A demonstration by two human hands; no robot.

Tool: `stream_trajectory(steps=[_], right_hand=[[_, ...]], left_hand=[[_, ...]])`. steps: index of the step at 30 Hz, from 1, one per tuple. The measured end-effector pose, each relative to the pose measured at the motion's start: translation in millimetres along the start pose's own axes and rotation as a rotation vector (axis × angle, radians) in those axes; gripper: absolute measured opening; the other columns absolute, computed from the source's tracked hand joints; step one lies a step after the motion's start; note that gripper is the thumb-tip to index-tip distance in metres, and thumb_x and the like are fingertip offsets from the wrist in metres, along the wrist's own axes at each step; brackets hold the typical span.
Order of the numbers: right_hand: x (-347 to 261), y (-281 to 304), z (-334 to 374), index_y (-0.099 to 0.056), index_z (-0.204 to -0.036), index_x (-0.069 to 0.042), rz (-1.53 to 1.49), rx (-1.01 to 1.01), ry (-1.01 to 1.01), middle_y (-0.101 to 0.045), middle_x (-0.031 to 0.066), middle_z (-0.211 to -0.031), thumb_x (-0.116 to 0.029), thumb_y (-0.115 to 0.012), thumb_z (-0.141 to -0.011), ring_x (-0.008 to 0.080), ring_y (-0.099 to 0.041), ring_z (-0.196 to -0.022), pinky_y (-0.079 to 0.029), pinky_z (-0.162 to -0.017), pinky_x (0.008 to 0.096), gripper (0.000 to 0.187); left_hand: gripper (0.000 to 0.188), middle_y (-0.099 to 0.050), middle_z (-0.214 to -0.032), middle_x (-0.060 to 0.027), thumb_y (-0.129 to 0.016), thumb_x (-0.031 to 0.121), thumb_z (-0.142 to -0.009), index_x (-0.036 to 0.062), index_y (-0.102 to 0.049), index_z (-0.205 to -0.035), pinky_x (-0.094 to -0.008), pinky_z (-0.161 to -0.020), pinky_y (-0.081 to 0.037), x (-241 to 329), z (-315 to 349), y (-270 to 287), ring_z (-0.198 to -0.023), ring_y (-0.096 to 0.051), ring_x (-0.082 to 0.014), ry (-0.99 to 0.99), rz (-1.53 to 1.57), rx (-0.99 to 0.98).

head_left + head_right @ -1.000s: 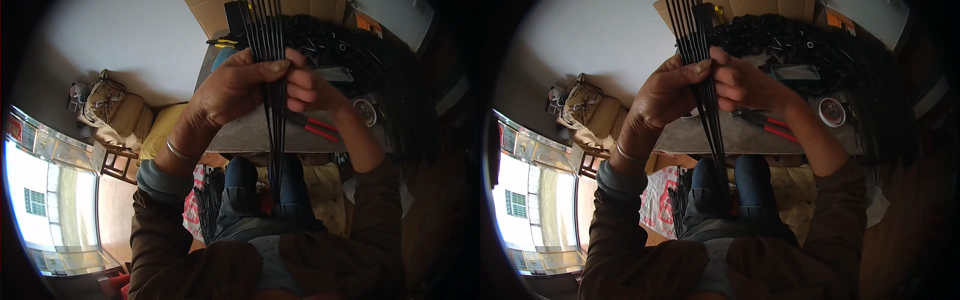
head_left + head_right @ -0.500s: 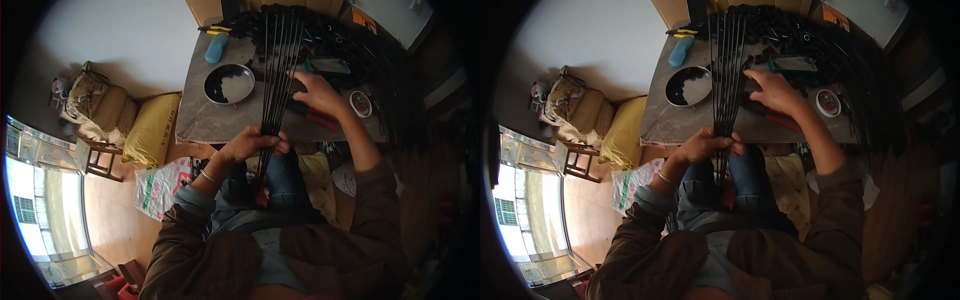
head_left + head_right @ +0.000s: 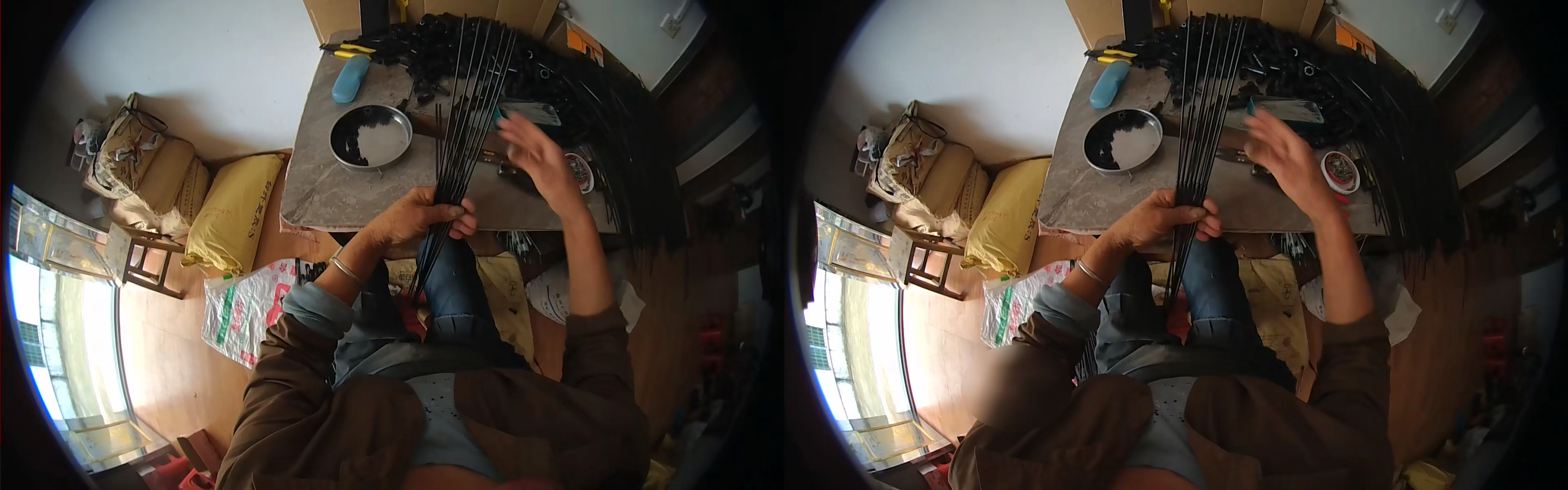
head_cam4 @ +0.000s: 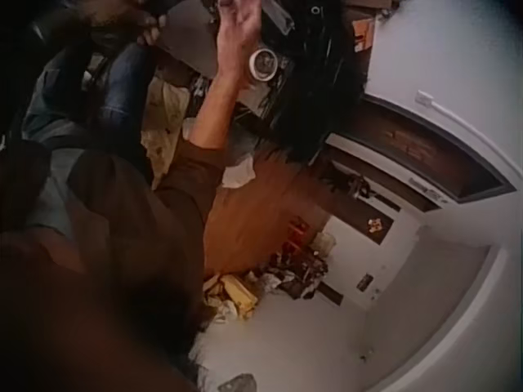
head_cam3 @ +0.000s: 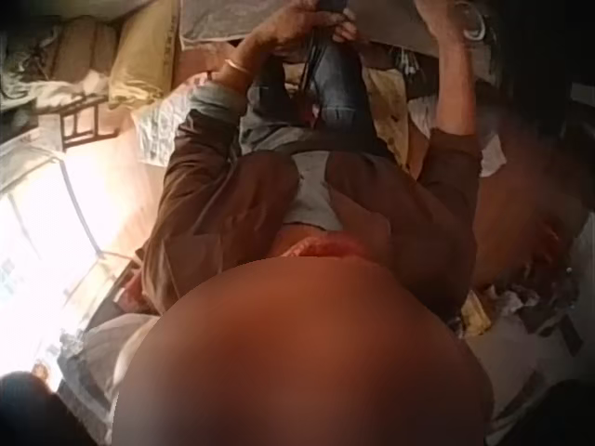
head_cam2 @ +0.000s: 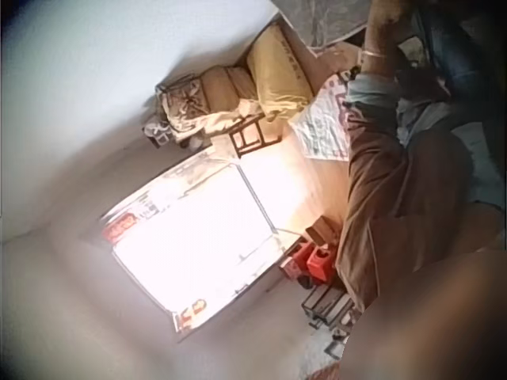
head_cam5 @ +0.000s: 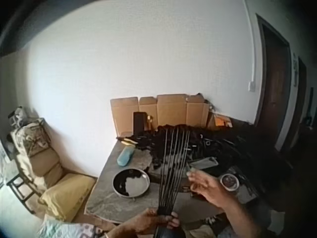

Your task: Manually assemble umbrella frames by connecting rods and securing them with wire and tools.

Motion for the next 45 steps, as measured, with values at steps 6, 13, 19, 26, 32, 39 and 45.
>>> stream_trajectory(steps=[6, 13, 19, 26, 32, 39, 45], right_hand=[[-38.7, -77.5, -49.0, -0.054, -0.115, 0.001, -0.567, -0.232, -0.049, -0.065, 0.0133, -0.095, -0.021, -0.046, -0.099, 0.0239, -0.067, -0.084, -0.056, -0.074, 0.0348, 0.028], [-39.1, -105.2, -12.1, -0.057, -0.109, -0.001, -0.453, -0.299, 0.071, -0.066, 0.0103, -0.088, -0.017, -0.048, -0.098, 0.0206, -0.067, -0.085, -0.056, -0.077, 0.0335, 0.021], [-31.0, -109.5, 13.3, -0.059, -0.104, 0.004, -0.168, -0.204, 0.136, -0.066, 0.0101, -0.091, -0.012, -0.049, -0.098, 0.0177, -0.065, -0.086, -0.053, -0.081, 0.0301, 0.02], [-11.7, -115.0, 11.7, -0.054, -0.11, 0.005, -0.356, -0.431, 0.065, -0.064, 0.0117, -0.099, -0.009, -0.045, -0.098, 0.0216, -0.064, -0.094, -0.052, -0.087, 0.0324, 0.021], [-12.9, -108.5, 10.8, -0.055, -0.109, 0.005, -0.324, -0.395, 0.04, -0.065, 0.0122, -0.098, -0.01, -0.045, -0.099, 0.0217, -0.065, -0.092, -0.053, -0.085, 0.0329, 0.021], [-14.5, -107.7, 5.5, -0.058, -0.105, 0.003, -0.357, -0.358, 0.011, -0.066, 0.0108, -0.094, -0.01, -0.049, -0.097, 0.0199, -0.066, -0.087, -0.055, -0.078, 0.0304, 0.018], [-14.4, -107.8, 5.3, -0.058, -0.107, 0.004, -0.277, -0.391, -0.005, -0.067, 0.0109, -0.092, -0.009, -0.052, -0.096, 0.0197, -0.067, -0.086, -0.056, -0.077, 0.0293, 0.019]], left_hand=[[0.029, -0.066, -0.102, -0.0136, -0.053, 0.01, -0.095, -0.003, -0.054, -0.12, -0.0345, -0.087, -0.051, 0.3, -0.5, -3.7, -0.097, -0.064, -0.023, 0.035, -0.044, -0.04], [0.067, -0.053, -0.123, -0.0173, -0.065, 0.024, -0.089, -0.005, -0.032, -0.139, -0.0332, -0.089, -0.048, 62.2, 57.5, 7.2, -0.106, -0.057, -0.0233, -0.558, -0.542, 0.654], [0.04, -0.066, -0.102, -0.0094, -0.058, 0.018, -0.093, -0.0006, -0.051, -0.128, -0.0179, -0.047, -0.043, 143.8, 18.7, -65.6, -0.064, -0.055, -0.0041, -0.498, -0.627, 0.203], [0.026, -0.067, -0.103, -0.0107, -0.052, 0.005, -0.094, -0.0018, -0.056, -0.119, -0.0292, -0.086, -0.052, 136.1, 9.0, -47.3, -0.098, -0.064, -0.0178, -0.345, -0.498, 0.149], [0.021, -0.07, -0.093, -0.0072, -0.052, 0.01, -0.094, 0.0014, -0.056, -0.113, -0.0179, -0.034, -0.036, 134.6, 4.8, -53.5, -0.048, -0.051, -0.0031, -0.461, -0.523, 0.125], [0.025, -0.067, -0.105, -0.0118, -0.053, 0.007, -0.094, -0.0003, -0.056, -0.118, -0.0285, -0.085, -0.053, 139.0, 7.2, -43.0, -0.096, -0.065, -0.017, -0.471, -0.501, 0.238], [0.023, -0.068, -0.101, -0.0086, -0.056, 0.011, -0.094, 0.0017, -0.059, -0.115, -0.0285, -0.083, -0.054, 134.7, 7.6, -42.7, -0.093, -0.065, -0.015, -0.523, -0.485, 0.215]])
Point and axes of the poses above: each hand's wrist, its own z-axis away from the middle knuckle, its own y-axis out of the back of the hand, x = y × z, the point moved 7 cm from there along -z, towards the middle knuckle
